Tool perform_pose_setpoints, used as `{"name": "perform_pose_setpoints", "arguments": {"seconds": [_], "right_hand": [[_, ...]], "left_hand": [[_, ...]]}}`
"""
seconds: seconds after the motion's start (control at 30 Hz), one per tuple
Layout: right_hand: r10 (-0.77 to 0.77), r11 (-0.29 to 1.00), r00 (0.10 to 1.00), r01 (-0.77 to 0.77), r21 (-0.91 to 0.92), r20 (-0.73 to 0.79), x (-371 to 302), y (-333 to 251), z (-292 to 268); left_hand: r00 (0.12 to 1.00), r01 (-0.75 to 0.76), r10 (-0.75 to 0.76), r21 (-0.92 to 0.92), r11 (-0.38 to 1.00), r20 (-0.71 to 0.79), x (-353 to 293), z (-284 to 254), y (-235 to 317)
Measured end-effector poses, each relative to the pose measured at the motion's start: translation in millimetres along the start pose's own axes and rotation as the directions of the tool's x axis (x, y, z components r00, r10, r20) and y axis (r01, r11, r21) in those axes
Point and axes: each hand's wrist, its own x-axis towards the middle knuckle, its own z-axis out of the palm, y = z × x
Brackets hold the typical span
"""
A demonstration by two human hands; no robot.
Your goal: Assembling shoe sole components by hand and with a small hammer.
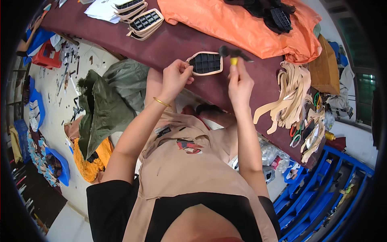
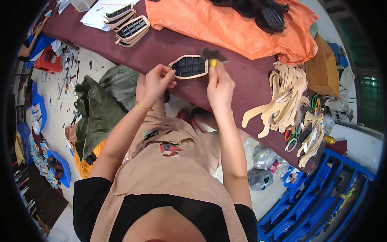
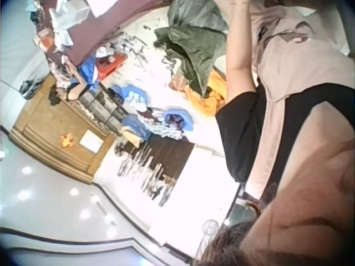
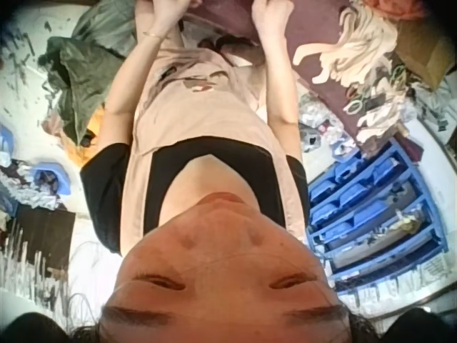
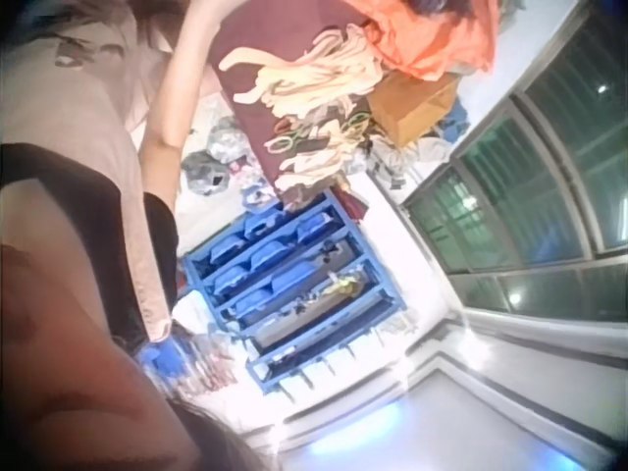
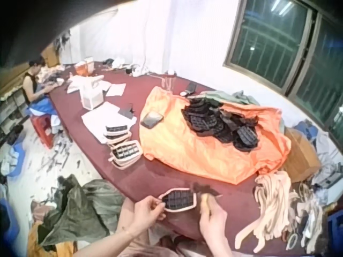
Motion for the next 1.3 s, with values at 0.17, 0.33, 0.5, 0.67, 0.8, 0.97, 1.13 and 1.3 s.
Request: {"name": "perform_pose_setpoints", "arguments": {"seconds": [0.17,0.33,0.5,0.67,0.8,0.97,1.13,1.3], "right_hand": [[0.096,0.992,0.982,-0.08,-0.102,0.162,50.8,41.7,-0.6],[0.013,0.986,0.999,-0.006,-0.169,0.04,39.4,23.8,-3.4],[0.02,0.995,0.993,-0.008,-0.104,0.117,42.2,5.7,2.6],[-0.214,0.975,0.966,0.221,-0.031,0.144,18.2,24.9,42.3],[-0.172,0.985,0.982,0.17,0.026,0.075,27.0,-16.6,36.8],[-0.152,0.988,0.967,0.153,0.011,0.202,23.0,8.1,43.1],[-0.023,0.916,1.0,0.017,-0.402,-0.011,37.2,35.0,-12.9],[0.09,0.952,0.988,-0.123,0.279,0.127,14.3,38.1,-5.2]], "left_hand": [[0.982,-0.168,0.15,0.17,0.971,0.112,3.6,9.8,24.2],[0.962,-0.21,0.156,0.243,0.947,0.224,13.6,-7.2,14.4],[0.885,-0.346,0.161,0.383,0.857,0.437,23.5,-23.0,21.7],[0.879,-0.359,0.206,0.312,0.88,0.43,25.8,-20.1,17.3],[0.905,-0.283,0.15,0.302,0.91,0.398,22.1,-34.5,7.8],[0.857,-0.423,0.236,0.366,0.829,0.457,31.3,-28.7,10.8],[0.97,-0.118,0.115,0.003,0.993,0.215,8.2,-36.0,45.0],[0.907,0.422,-0.304,-0.592,0.687,0.293,-7.7,-25.3,41.3]]}}
